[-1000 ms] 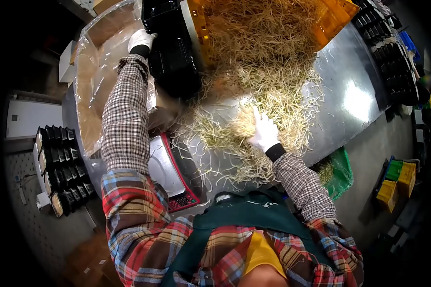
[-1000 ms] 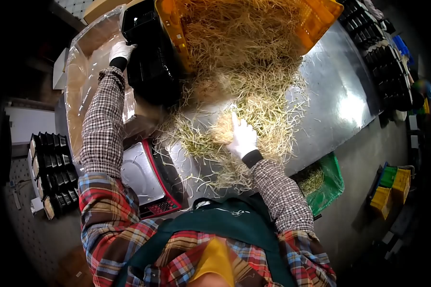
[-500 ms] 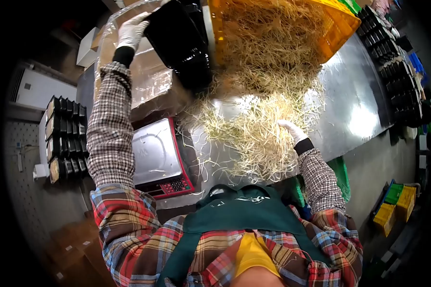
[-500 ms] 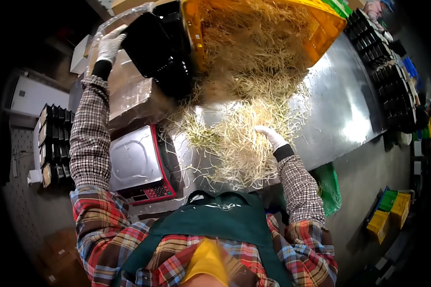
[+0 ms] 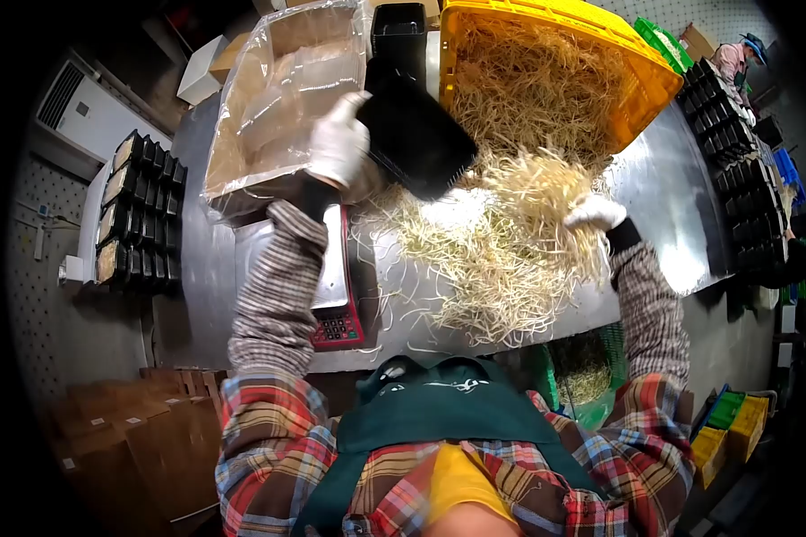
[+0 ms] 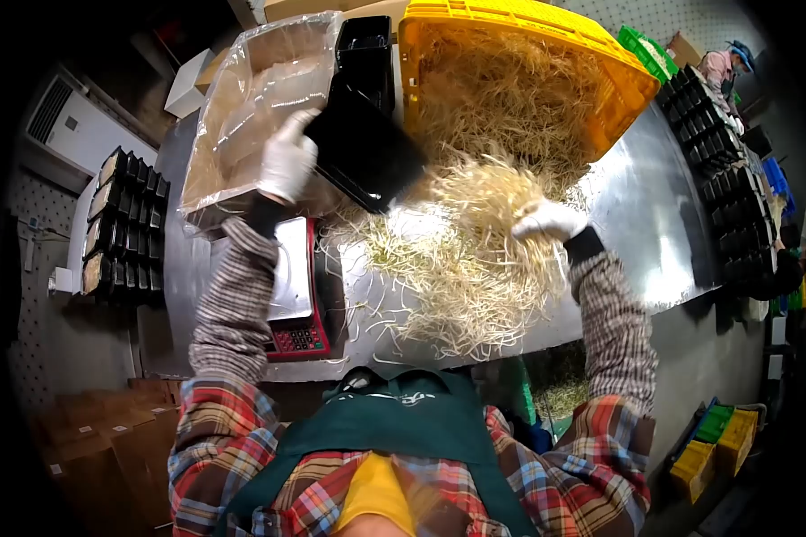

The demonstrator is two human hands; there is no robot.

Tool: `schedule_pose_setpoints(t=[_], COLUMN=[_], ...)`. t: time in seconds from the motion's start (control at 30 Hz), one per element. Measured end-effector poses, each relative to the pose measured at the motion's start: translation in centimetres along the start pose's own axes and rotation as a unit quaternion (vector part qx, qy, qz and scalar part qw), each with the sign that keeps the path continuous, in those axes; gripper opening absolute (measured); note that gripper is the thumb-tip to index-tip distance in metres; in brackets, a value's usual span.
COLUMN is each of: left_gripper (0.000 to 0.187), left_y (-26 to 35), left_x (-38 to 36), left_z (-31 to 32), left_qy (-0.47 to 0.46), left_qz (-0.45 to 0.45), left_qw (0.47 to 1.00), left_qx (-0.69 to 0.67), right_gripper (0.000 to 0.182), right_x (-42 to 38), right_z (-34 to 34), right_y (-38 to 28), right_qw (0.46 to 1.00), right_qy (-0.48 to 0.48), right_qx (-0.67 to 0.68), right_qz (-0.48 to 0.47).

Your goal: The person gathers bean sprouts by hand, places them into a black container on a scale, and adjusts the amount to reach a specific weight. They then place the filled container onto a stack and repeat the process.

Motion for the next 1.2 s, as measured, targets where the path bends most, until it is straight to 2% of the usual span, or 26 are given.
schedule_pose_setpoints(t=[0.03,0.1,0.13,0.17,0.2,0.23,0.27,0.33,0.37,0.4,0.43,0.47,0.5,0.53,0.57,0.6,0.63,0.67,0.7,0.8,0.9,0.93,1.03,1.1,1.17,1.2], left_gripper=[0.039,0.044,0.047,0.050,0.054,0.057,0.058,0.054,0.051,0.041,0.035,0.039,0.044,0.050,0.068,0.081,0.095,0.117,0.119,0.113,0.110,0.110,0.111,0.116,0.119,0.120], left_y=[1.8,4.8,4.5,4.8,5.1,6.0,4.4,0.2,-0.2,-4.2,-3.6,-4.4,-4.8,-5.2,-6.5,-6.3,-5.9,-6.5,-7.1,-9.4,-10.9,-10.8,-10.1,-10.2,-11.5,-12.5], left_x=[-2.2,-6.1,-8.3,-9.8,-11.3,-12.3,-13.8,-17.6,-18.7,-21.2,-21.7,-23.1,-24.7,-26.2,-27.0,-26.4,-25.7,-25.1,-24.7,-24.4,-24.4,-24.7,-24.4,-24.4,-24.5,-24.6], left_z=[1.1,3.0,4.4,4.2,3.9,2.4,1.6,-0.2,-2.6,-3.7,-6.9,-9.0,-10.6,-12.3,-14.7,-16.3,-17.5,-18.3,-18.4,-17.0,-16.4,-16.2,-15.6,-16.6,-18.2,-19.5], left_qy=[0.001,-0.053,-0.036,-0.056,-0.073,-0.124,-0.141,-0.019,0.009,-0.037,-0.077,-0.065,-0.019,0.034,-0.104,-0.159,-0.205,-0.198,-0.236,-0.281,-0.311,-0.288,-0.281,-0.326,-0.369,-0.391], left_qz=[0.034,-0.063,-0.035,-0.078,-0.124,-0.242,-0.233,-0.227,-0.277,-0.079,-0.293,-0.305,-0.349,-0.391,-0.442,-0.366,-0.265,-0.203,-0.136,-0.085,-0.086,-0.058,-0.030,-0.031,-0.021,-0.073], left_qw=[0.999,0.996,0.997,0.990,0.979,0.939,0.949,0.939,0.908,0.992,0.929,0.927,0.887,0.836,0.786,0.892,0.942,0.957,0.956,0.954,0.944,0.952,0.946,0.940,0.928,0.917], left_qx=[-0.001,-0.026,-0.052,-0.100,-0.145,-0.210,-0.159,-0.256,-0.313,-0.088,-0.210,-0.210,-0.301,-0.383,-0.420,-0.213,0.004,0.058,0.105,0.058,0.065,0.092,0.159,0.100,0.035,-0.032], right_gripper=[0.083,0.091,0.092,0.093,0.091,0.089,0.088,0.084,0.082,0.082,0.081,0.081,0.079,0.076,0.073,0.066,0.060,0.060,0.060,0.061,0.063,0.066,0.070,0.066,0.058,0.056], right_x=[0.1,-0.1,1.3,2.6,2.4,1.8,2.3,4.0,4.6,5.2,5.8,7.2,8.4,9.5,10.5,12.8,13.1,13.5,13.6,15.6,16.7,13.5,13.5,11.3,11.9,11.4], right_z=[1.6,6.1,7.9,9.8,12.6,15.4,18.2,24.2,27.4,30.6,33.4,35.6,37.6,39.5,41.3,43.0,44.3,45.3,45.9,46.4,45.6,45.6,46.5,45.4,43.5,42.6], right_y=[-2.9,-9.1,-11.2,-13.2,-15.6,-17.7,-18.6,-19.7,-20.6,-21.5,-22.4,-22.6,-23.0,-23.2,-23.1,-22.6,-22.8,-23.1,-23.4,-23.7,-23.1,-24.1,-23.2,-24.5,-24.5,-24.6], right_qw=[0.995,0.960,0.953,0.933,0.895,0.835,0.799,0.715,0.691,0.694,0.695,0.692,0.703,0.682,0.662,0.698,0.691,0.683,0.674,0.673,0.676,0.716,0.672,0.705,0.703,0.721], right_qy=[-0.046,-0.135,-0.100,-0.071,0.034,0.135,0.213,0.347,0.360,0.344,0.327,0.326,0.319,0.324,0.326,0.295,0.304,0.313,0.323,0.232,0.221,0.195,0.282,0.184,0.139,0.137], right_qx=[-0.076,-0.135,-0.227,-0.321,-0.428,-0.525,-0.540,-0.530,-0.531,-0.512,-0.491,-0.474,-0.447,-0.428,-0.408,-0.463,-0.464,-0.458,-0.453,-0.475,-0.465,-0.453,-0.470,-0.451,-0.438,-0.429], right_qz=[-0.048,-0.206,-0.176,-0.145,-0.122,-0.097,-0.155,-0.296,-0.333,-0.373,-0.411,-0.435,-0.451,-0.496,-0.537,-0.461,-0.464,-0.476,-0.486,-0.517,-0.527,-0.494,-0.498,-0.516,-0.543,-0.527])
Point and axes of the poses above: each hand's wrist, its own x-axis towards the middle knuckle, its own z-axis out of the palm, y = z × x, the point moved 4 cm from there along x, towards the middle knuckle, and after that the axes turned 15 degrees about z, right-handed, at the moved point
